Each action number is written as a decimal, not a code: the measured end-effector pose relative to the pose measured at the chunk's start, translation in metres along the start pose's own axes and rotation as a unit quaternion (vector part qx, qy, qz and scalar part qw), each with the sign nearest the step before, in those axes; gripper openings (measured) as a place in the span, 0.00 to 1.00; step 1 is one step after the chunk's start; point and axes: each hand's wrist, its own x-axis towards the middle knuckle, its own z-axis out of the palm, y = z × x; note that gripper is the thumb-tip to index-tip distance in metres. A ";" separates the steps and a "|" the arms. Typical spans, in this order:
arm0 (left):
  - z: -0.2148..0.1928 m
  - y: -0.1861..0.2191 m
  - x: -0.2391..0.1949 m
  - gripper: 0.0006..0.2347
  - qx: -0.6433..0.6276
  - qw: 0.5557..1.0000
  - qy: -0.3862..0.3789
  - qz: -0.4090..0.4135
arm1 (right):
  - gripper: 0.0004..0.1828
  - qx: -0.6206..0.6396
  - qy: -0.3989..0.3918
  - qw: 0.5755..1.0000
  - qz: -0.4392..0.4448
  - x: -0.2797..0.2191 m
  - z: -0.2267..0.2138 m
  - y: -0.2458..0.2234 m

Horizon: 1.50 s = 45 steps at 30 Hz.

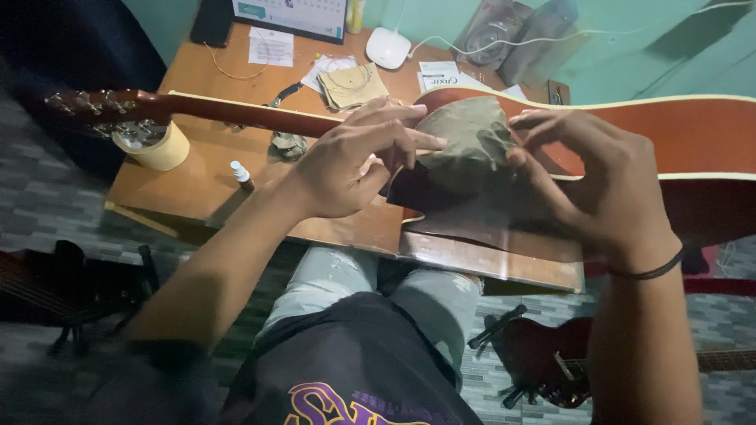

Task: The person cleans the body of an acoustic guitar using a cloth. They wipe the top, sides, and back of the guitar body, occasionally adjusting their grip and the cloth. The guitar is held over a wooden desk during the process.

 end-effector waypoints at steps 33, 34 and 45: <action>-0.040 -0.127 -0.072 0.07 0.380 0.886 -0.015 -0.266 | 0.61 -0.319 -0.205 0.924 0.044 0.074 0.105 -0.077; -0.042 -0.125 -0.071 0.07 0.383 0.885 -0.015 -0.264 | 0.61 -0.319 -0.202 0.925 0.044 0.078 0.113 -0.071; -0.044 -0.118 -0.065 0.05 0.314 0.875 -0.060 -0.363 | 0.69 -0.569 -0.261 0.780 -0.005 0.055 0.184 -0.084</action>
